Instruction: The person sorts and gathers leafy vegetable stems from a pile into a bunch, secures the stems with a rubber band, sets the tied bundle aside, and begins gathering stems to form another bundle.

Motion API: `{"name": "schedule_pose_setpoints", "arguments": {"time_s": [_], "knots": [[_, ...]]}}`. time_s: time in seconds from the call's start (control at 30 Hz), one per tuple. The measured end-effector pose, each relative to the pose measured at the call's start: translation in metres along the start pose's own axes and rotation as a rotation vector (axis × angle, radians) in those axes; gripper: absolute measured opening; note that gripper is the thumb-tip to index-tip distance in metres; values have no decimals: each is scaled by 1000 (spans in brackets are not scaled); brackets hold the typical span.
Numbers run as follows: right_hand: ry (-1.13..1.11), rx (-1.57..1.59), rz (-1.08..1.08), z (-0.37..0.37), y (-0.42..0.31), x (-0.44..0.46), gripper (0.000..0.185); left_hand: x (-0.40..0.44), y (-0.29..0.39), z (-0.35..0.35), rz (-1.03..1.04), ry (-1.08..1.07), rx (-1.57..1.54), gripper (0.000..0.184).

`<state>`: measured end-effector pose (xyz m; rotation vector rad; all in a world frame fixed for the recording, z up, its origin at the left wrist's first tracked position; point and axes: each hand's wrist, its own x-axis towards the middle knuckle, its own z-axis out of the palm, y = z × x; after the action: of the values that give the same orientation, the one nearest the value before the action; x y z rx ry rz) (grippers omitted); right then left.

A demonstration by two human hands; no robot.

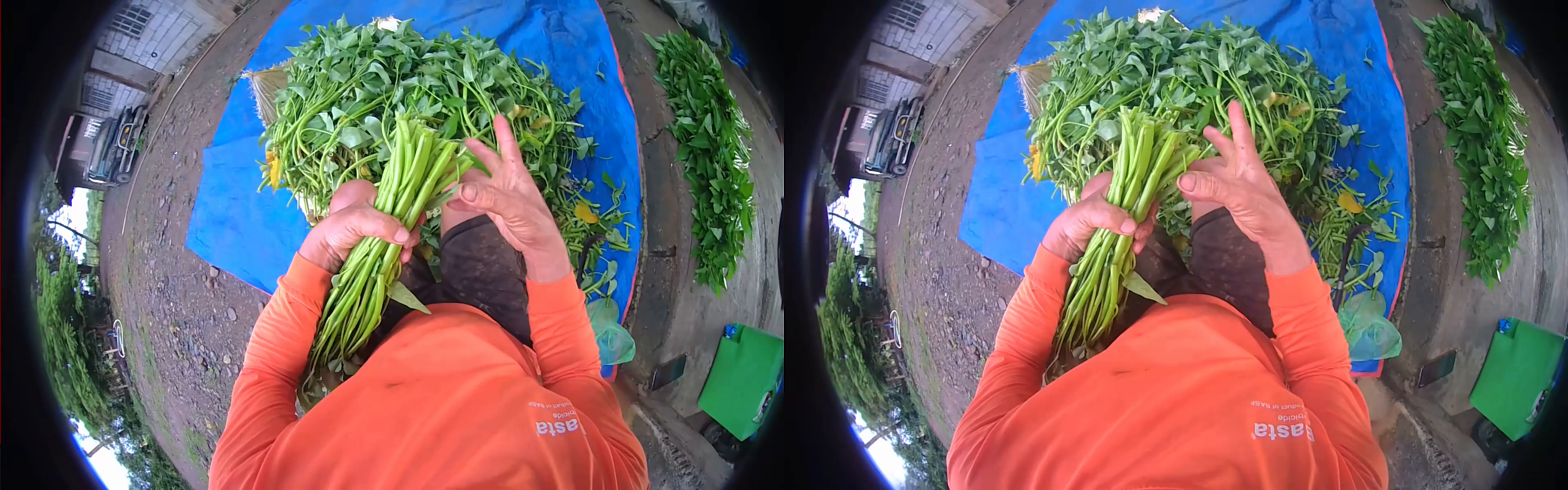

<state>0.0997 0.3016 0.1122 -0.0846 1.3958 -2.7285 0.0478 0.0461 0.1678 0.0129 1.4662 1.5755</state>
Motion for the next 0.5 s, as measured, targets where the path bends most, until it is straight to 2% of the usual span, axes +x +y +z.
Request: {"name": "schedule_pose_setpoints", "arguments": {"time_s": [0.03,0.13,0.2,0.27,0.3,0.37,0.4,0.43,0.47,0.5], "knots": [[77,-64,56,0,4,-3,109,-4,0,3,51,22,-6,67],[-158,-481,381,-10,2,2,46,5,-13,-1,-1,-45,2,68],[-117,-410,269,-12,7,-5,30,9,-23,-1,-29,-43,-42,67],[-86,-350,145,-13,8,-9,24,3,-18,7,-69,-37,-69,68],[30,-241,176,-14,2,-14,24,4,-22,-1,-68,-124,-76,70],[244,-149,53,-55,7,-13,22,-1,-31,-18,-15,-191,-63,64],[323,16,-33,-79,0,-11,21,-6,-35,-25,9,-225,-58,61],[442,109,-79,-115,-5,-10,21,-12,-37,-32,55,-150,-42,65],[650,-312,49,-150,-12,-7,33,-26,-36,-30,75,12,-124,68],[694,-790,-56,-187,6,-5,41,-36,-36,-33,149,125,-163,71]]}}
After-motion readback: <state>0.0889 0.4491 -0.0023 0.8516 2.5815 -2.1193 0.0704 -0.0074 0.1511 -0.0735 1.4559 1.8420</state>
